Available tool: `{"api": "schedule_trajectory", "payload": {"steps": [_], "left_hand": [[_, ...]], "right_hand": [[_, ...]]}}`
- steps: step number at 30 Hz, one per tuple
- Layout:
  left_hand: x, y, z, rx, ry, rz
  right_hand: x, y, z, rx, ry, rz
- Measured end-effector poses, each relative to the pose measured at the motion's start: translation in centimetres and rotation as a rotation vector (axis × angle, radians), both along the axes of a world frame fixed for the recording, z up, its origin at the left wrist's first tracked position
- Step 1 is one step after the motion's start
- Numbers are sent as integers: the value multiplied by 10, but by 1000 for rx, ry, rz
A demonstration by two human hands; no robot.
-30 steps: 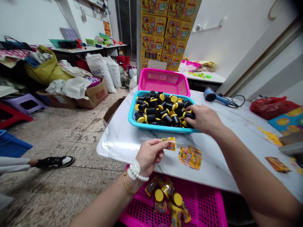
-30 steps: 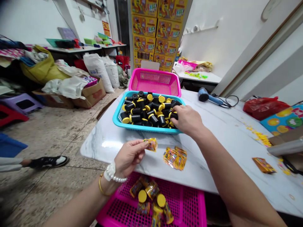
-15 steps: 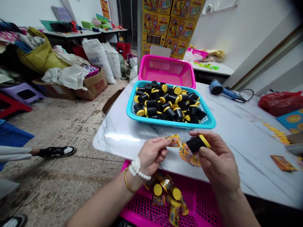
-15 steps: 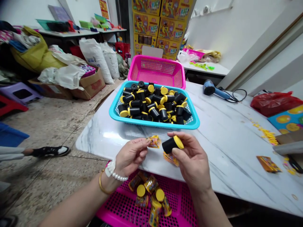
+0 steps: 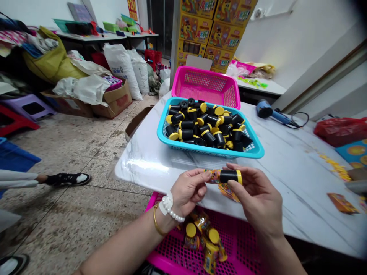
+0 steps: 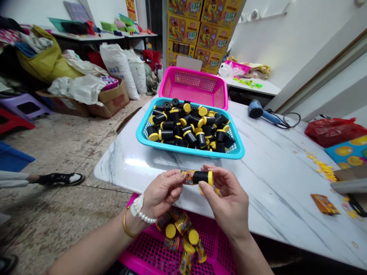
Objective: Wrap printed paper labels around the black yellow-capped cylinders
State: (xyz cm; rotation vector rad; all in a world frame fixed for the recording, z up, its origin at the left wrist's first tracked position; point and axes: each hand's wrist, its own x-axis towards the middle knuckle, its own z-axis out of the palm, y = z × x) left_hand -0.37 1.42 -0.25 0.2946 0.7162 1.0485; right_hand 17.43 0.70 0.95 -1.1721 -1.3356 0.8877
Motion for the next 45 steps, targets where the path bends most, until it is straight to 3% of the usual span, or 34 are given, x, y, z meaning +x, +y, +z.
{"api": "schedule_trajectory", "payload": {"steps": [5,13,19,23,27,29,33,39,45], "left_hand": [[2,-1,-4,58,-9,5],[5,1,-7,33,32,5],[5,-2,-4,74,31,1],[7,-9,-1,98,93,-32],[3,-16,4,129,196,74],[-3,-18,7,197,221,16],[-12,-17,7,309,276,-237],[-7,-20,8,316,396,-267],[-10,-24,9,299,327,-355]], "right_hand": [[-1,-3,-1,27,-45,12],[-1,1,7,-139,20,87],[5,-9,-6,122,-117,108],[4,-12,-10,200,-26,71],[4,-15,-10,237,46,24],[5,-17,-10,222,52,54],[8,-24,-11,153,-49,160],[26,-34,-13,218,-340,176],[29,-41,-14,294,-327,208]]}}
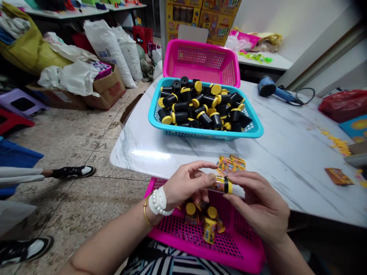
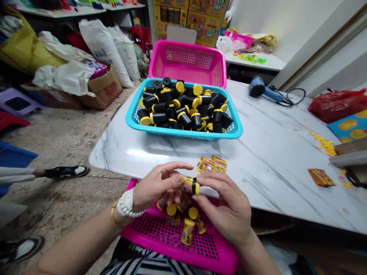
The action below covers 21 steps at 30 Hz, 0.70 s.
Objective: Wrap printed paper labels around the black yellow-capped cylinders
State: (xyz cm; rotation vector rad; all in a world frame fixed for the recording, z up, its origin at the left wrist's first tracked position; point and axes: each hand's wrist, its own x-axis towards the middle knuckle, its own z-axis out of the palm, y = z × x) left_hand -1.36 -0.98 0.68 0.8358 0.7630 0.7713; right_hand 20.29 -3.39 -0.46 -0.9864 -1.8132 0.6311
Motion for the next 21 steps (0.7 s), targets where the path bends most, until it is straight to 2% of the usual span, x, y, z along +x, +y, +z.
{"api": "schedule_trajectory", "payload": {"steps": [4,10,14,18,19,21], "left_hand": [[3,-3,-4,13,15,18],[0,-5,-6,2,61,-26],[-6,-8,-7,44,78,-64],[1,-19,-8,302,217,78],[3,-21,-9,334,233,100],[6,-26,-11,278,197,73]], "right_hand": [[-9,-2,-1,113,-62,35],[-7,-2,2,184,-79,-50],[-7,-5,0,260,-126,13],[-17,-13,-11,98,18,-56],[-20,-15,-13,32,63,-79],[-24,-20,-15,-76,116,-99]]}}
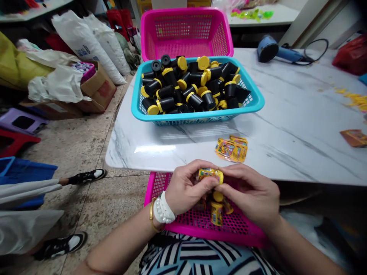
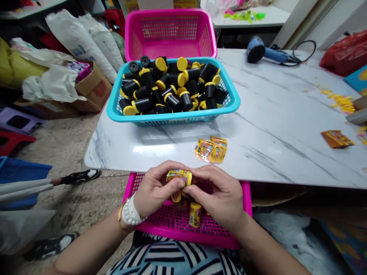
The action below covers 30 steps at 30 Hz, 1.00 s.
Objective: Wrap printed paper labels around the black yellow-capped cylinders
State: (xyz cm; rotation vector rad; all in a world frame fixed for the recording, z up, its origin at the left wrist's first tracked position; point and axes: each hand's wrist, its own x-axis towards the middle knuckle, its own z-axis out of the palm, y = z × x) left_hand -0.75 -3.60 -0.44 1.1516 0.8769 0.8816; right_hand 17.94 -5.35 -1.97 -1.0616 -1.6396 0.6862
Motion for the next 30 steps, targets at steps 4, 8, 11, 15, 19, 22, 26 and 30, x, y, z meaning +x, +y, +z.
{"api": "schedule_trajectory", "payload": {"steps": [4,8,11,15,19,22,26,30], "left_hand": [[-3,-3,-2,-215,-69,-59],[-7,-2,-1,-175,-53,-45],[-8,-1,-1,43,-8,-27],[-8,1,-4,109,-31,-92],[-7,1,-10,-174,-125,-166],[-2,-2,-16,-335,-131,-154],[2,-8,-19,-409,-237,-171],[1,-12,-20,-502,-376,-212]], "right_hand": [[3,-3,5,98,-75,11],[8,-3,6,215,-136,20],[3,-6,1,-40,43,-6],[-4,-9,-3,-559,440,33],[1,-6,1,-816,524,105],[8,-4,3,-746,483,173],[12,-8,1,-406,328,178],[9,-13,-2,-203,301,88]]}}
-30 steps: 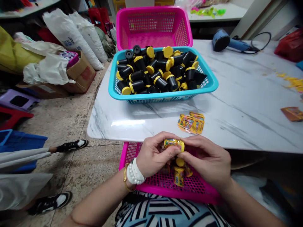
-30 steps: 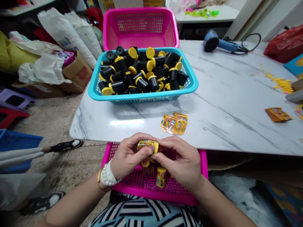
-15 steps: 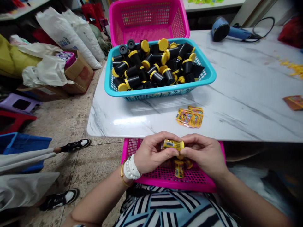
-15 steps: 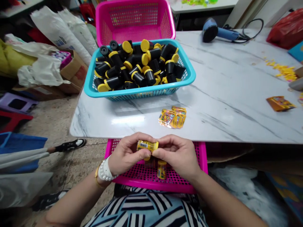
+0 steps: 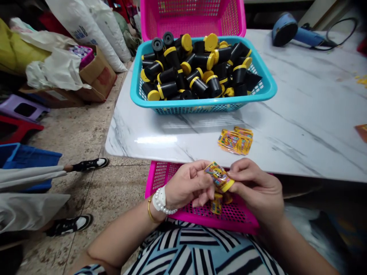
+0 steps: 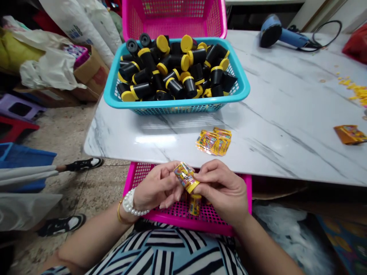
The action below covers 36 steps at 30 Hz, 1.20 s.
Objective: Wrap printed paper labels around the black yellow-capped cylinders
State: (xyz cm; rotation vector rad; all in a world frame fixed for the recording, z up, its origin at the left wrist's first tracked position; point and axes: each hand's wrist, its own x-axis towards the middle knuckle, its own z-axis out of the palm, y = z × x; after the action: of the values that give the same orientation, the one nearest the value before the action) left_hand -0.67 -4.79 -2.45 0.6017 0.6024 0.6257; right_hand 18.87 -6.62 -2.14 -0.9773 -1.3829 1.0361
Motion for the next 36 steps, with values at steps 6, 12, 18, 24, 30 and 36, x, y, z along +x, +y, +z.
{"api": "schedule_trajectory", "payload": {"steps": [6,12,18,24,30,36], "left_hand": [[5,-2,-3,-66,107,91],[6,-1,2,-69,152,31],[7,-5,2,-151,40,-9],[7,-9,-9,-152,24,-68],[12,-15,-16,-204,-15,-91],[13,-18,-19,-213,26,-60]], "right_hand": [[3,-2,1,189,-281,67],[7,-3,2,207,-300,65],[12,-8,7,251,-397,61],[14,-11,9,243,-498,109],[13,-16,7,307,-513,43],[6,-12,5,381,-574,69]]}}
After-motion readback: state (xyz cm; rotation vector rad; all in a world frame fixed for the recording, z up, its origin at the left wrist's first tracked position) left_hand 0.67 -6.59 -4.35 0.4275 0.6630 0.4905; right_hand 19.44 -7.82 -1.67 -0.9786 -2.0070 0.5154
